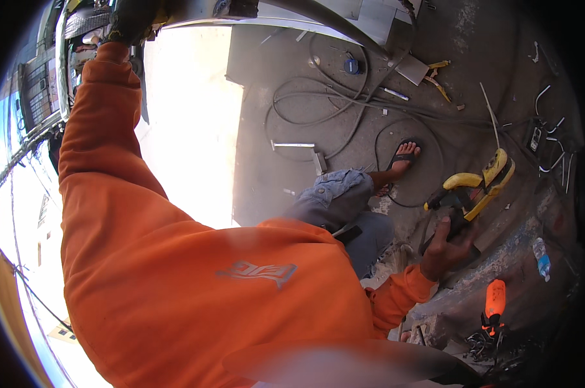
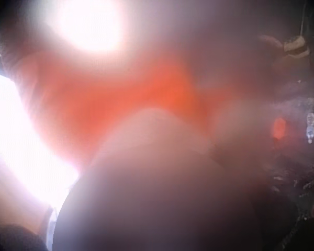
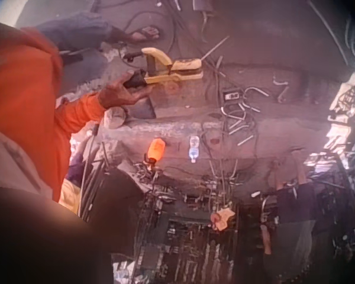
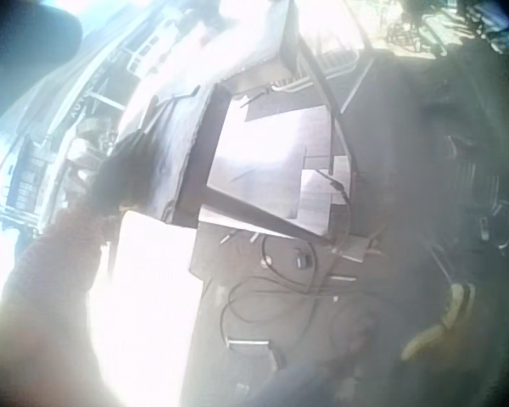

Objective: The person welds seams on a large metal frame using a handheld welding torch. They reposition the frame and continue welding different sections, then set the torch down and handle a small metal piece.

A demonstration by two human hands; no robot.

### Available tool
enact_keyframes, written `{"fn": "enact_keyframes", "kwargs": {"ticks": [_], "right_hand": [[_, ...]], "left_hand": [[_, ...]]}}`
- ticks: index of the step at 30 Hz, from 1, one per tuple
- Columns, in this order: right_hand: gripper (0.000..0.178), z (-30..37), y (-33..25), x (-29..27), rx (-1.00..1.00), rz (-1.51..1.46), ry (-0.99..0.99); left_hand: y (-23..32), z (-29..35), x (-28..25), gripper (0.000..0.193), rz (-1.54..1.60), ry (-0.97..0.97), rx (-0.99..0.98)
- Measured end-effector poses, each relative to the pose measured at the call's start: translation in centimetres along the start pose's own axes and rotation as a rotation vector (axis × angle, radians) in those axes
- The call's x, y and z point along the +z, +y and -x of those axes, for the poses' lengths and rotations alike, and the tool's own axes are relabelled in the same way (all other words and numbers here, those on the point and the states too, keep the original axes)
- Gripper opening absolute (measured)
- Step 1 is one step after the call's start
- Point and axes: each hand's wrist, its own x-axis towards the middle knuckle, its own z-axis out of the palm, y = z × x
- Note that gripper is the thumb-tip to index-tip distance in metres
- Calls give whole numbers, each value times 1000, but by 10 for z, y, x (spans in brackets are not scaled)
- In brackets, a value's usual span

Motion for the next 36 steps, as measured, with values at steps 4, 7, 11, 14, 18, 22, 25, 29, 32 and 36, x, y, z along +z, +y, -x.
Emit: {"fn": "enact_keyframes", "kwargs": {"ticks": [4,7,11,14,18,22,25,29,32,36], "right_hand": [[75,-3,6,14,-16,-233,-167],[98,-8,1,24,-62,-334,-198],[119,-11,-23,31,-100,-293,-258],[127,0,-42,40,-155,-288,-207],[134,20,-60,46,-212,-368,-283],[140,44,-66,50,-309,-396,-339],[143,85,-69,60,-351,-493,-323],[140,119,-71,73,-473,-511,-316],[139,137,-74,80,-483,-491,-292],[139,151,-73,94,-540,-445,-260]], "left_hand": [[1,5,1,52,-6,-40,-36],[5,10,1,51,-16,-49,-49],[7,13,4,51,-31,-40,-56],[8,16,7,51,-51,-26,-66],[12,22,8,51,-83,9,-70],[15,16,10,51,-116,35,-59],[10,12,12,51,-156,71,-44],[7,4,16,51,-212,100,-19],[11,-4,19,51,-244,128,10],[21,-3,14,52,-334,82,-24]]}}
